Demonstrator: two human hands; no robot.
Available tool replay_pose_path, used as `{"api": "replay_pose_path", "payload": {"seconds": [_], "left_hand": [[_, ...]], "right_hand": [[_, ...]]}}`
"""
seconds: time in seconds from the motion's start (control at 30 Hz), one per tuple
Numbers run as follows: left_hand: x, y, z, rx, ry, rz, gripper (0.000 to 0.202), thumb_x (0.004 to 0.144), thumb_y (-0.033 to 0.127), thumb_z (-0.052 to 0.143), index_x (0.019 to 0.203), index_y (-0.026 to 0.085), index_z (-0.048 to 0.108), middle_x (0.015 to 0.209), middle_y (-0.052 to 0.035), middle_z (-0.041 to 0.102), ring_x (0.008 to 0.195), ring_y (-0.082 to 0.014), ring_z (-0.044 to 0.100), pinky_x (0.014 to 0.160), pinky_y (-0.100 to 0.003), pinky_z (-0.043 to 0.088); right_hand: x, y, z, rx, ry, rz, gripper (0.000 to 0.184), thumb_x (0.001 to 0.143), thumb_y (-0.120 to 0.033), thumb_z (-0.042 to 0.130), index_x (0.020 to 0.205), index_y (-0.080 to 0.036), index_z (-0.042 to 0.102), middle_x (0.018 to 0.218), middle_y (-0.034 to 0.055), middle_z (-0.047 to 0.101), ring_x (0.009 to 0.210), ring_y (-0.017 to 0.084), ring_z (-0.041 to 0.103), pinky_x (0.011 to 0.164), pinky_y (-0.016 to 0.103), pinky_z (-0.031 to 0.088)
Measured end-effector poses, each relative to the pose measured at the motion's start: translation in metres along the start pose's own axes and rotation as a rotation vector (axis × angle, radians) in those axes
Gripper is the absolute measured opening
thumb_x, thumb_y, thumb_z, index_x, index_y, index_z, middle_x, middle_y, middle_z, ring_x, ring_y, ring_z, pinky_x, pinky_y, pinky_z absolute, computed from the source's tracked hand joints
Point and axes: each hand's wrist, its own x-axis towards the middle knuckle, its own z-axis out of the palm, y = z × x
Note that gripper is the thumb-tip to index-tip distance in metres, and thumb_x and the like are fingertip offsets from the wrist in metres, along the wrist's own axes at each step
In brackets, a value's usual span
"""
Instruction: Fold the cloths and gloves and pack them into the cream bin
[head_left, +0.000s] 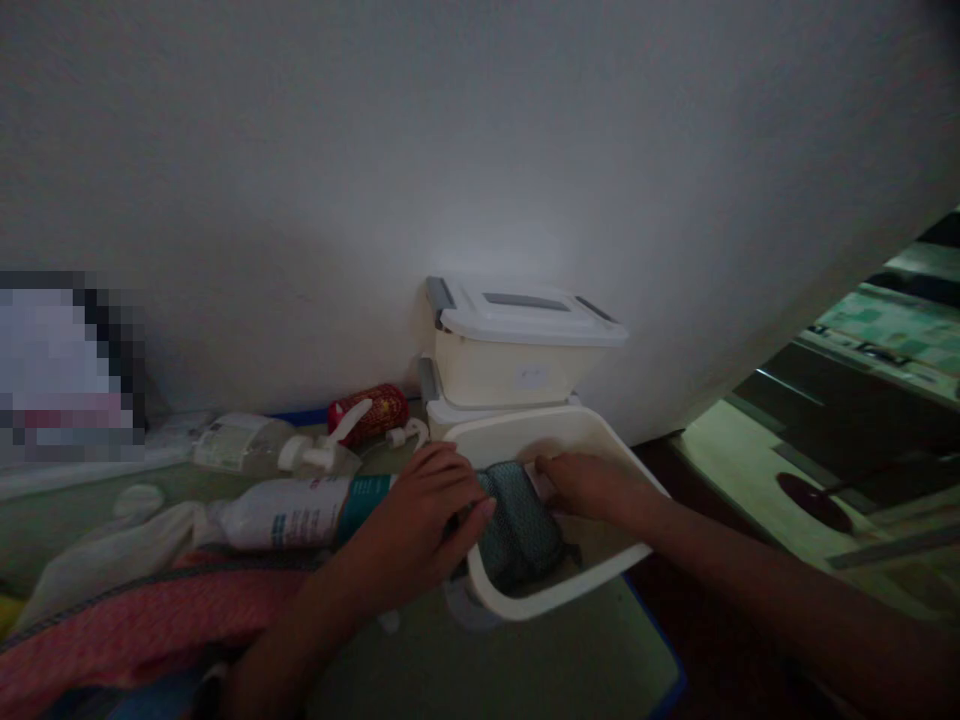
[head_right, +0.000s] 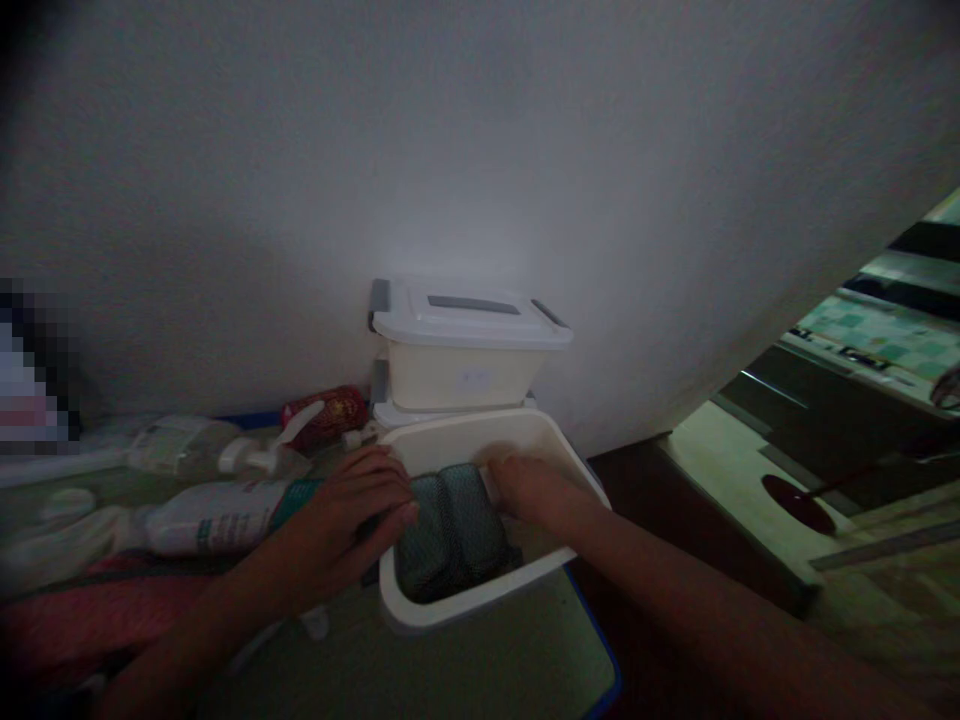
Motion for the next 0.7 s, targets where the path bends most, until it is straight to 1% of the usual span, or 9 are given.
{"api": "replay_pose_path", "payload": {"seconds": [0.1,0.2,0.27,0.33,0.4,0.47,0.53,0.6,0.7], "left_hand": [[0.000,0.000,0.001,0.002,0.001,0.002,0.023,0.092,0.019,0.043,0.073,0.015,0.057,0.074,-0.0022,0.058,0.081,-0.0152,0.052,0.095,-0.037,0.035],[-0.001,0.000,0.001,-0.009,0.005,0.013,0.023,0.091,0.018,0.044,0.074,0.015,0.057,0.075,-0.0029,0.059,0.082,-0.0155,0.053,0.096,-0.038,0.035],[-0.001,-0.001,0.000,-0.036,0.018,0.021,0.020,0.091,0.018,0.044,0.077,0.015,0.058,0.079,-0.0041,0.060,0.085,-0.0162,0.053,0.094,-0.037,0.038],[0.000,-0.003,-0.006,-0.074,0.059,0.014,0.017,0.091,0.019,0.045,0.085,0.014,0.060,0.086,-0.0062,0.062,0.089,-0.0168,0.055,0.089,-0.034,0.041],[0.001,-0.005,-0.019,-0.081,0.106,-0.020,0.016,0.091,0.020,0.046,0.090,0.015,0.060,0.095,-0.0082,0.062,0.094,-0.0175,0.055,0.088,-0.032,0.043],[0.002,-0.006,-0.036,-0.032,0.102,-0.077,0.015,0.090,0.021,0.046,0.090,0.016,0.061,0.099,-0.0082,0.063,0.098,-0.0183,0.055,0.090,-0.033,0.042],[0.001,-0.006,-0.055,0.012,0.035,-0.120,0.017,0.090,0.024,0.046,0.090,0.016,0.061,0.096,-0.0070,0.064,0.095,-0.0185,0.056,0.087,-0.032,0.043],[-0.006,-0.007,-0.072,0.047,-0.029,-0.170,0.020,0.090,0.027,0.044,0.090,0.016,0.061,0.094,-0.0064,0.065,0.090,-0.0185,0.058,0.083,-0.031,0.045],[-0.026,-0.007,-0.090,0.066,-0.094,-0.251,0.023,0.090,0.032,0.044,0.091,0.017,0.062,0.093,-0.0048,0.067,0.087,-0.0180,0.060,0.081,-0.029,0.045]], "right_hand": [[-0.003,-0.004,-0.009,-0.055,-0.049,0.014,0.025,0.085,-0.026,0.059,0.106,-0.013,0.062,0.103,0.0116,0.066,0.091,0.023,0.064,0.079,0.040,0.050],[-0.004,-0.008,-0.018,-0.055,-0.001,0.023,0.025,0.081,-0.022,0.059,0.102,-0.011,0.066,0.097,0.0185,0.070,0.090,0.031,0.065,0.076,0.040,0.047],[-0.006,-0.012,-0.024,-0.025,0.050,0.012,0.027,0.082,-0.026,0.057,0.102,-0.012,0.066,0.095,0.0192,0.071,0.089,0.033,0.066,0.074,0.040,0.046],[-0.011,-0.019,-0.030,0.030,0.104,-0.010,0.026,0.083,-0.029,0.055,0.100,-0.013,0.066,0.087,0.0167,0.072,0.085,0.032,0.066,0.070,0.038,0.045],[-0.020,-0.029,-0.037,0.106,0.159,-0.041,0.024,0.085,-0.029,0.051,0.098,-0.014,0.065,0.079,0.0117,0.072,0.077,0.027,0.067,0.067,0.034,0.044],[-0.030,-0.040,-0.042,0.186,0.213,-0.076,0.023,0.088,-0.029,0.046,0.097,-0.016,0.063,0.074,0.0069,0.070,0.069,0.020,0.065,0.062,0.029,0.043],[-0.041,-0.053,-0.046,0.284,0.273,-0.111,0.022,0.090,-0.029,0.043,0.094,-0.017,0.061,0.072,0.0034,0.068,0.064,0.016,0.062,0.059,0.025,0.042],[-0.049,-0.068,-0.047,0.429,0.348,-0.151,0.019,0.089,-0.028,0.044,0.088,-0.018,0.060,0.068,0.0010,0.065,0.061,0.014,0.059,0.056,0.023,0.040],[-0.057,-0.094,-0.047,0.614,0.466,-0.238,0.013,0.086,-0.022,0.048,0.082,-0.018,0.060,0.070,0.0004,0.062,0.063,0.014,0.057,0.059,0.024,0.040]]}}
